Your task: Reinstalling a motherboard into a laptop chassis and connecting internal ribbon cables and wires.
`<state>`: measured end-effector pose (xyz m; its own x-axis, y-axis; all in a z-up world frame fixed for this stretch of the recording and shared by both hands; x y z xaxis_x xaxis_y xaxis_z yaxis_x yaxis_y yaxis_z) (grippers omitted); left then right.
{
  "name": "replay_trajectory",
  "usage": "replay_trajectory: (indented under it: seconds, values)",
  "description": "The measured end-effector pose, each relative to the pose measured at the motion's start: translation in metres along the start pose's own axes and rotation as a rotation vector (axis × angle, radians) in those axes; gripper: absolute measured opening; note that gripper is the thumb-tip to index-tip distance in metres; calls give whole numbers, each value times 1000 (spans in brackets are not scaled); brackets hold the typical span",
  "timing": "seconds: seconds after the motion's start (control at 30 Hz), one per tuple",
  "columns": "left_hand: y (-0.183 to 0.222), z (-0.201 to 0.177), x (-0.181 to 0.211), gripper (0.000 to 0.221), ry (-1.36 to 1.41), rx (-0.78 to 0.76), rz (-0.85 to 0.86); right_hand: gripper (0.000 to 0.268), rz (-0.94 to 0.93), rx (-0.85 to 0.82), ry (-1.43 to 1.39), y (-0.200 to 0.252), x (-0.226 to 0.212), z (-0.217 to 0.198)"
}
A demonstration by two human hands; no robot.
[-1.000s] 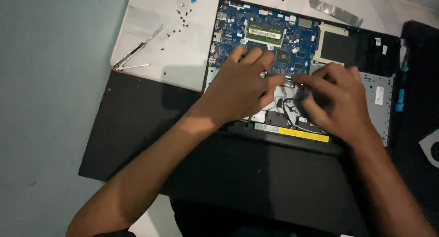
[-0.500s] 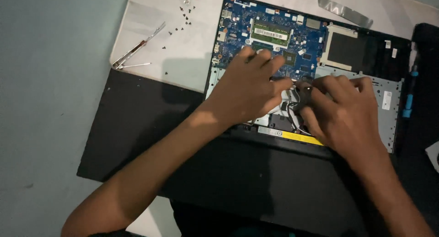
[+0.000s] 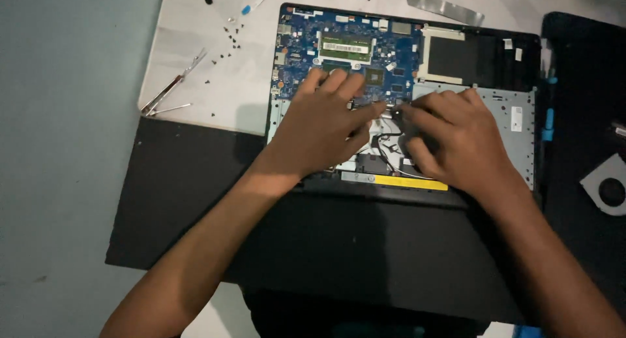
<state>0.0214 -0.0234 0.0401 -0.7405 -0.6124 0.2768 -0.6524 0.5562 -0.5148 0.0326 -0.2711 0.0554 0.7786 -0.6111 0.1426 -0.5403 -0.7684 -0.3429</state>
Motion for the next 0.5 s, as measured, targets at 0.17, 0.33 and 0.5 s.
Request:
replay_trajectory:
  seconds: [0.17,0.33,0.5]
  values:
    - [0,-2,-1,30,37,7,-20,45,-18,-91,178,-5,-9,-2]
    - [4,3,-4,21,83,66,12,44,-33,-110,177,-12,-19,-8]
    - [0,1,-2,25,40,67,38,39,-79,-125,235,-12,-21,-10]
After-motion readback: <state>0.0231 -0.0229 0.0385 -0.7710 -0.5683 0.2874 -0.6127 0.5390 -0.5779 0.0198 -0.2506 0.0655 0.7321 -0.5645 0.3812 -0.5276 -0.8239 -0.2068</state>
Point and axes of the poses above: each hand's wrist, its own y-axis away from the middle knuckle, its own z-axis out of the palm, x = y × z, the point moved 4 cm from there along -y, towards the middle knuckle, and after that the axes turned 12 degrees about y, right-handed, at the moved point
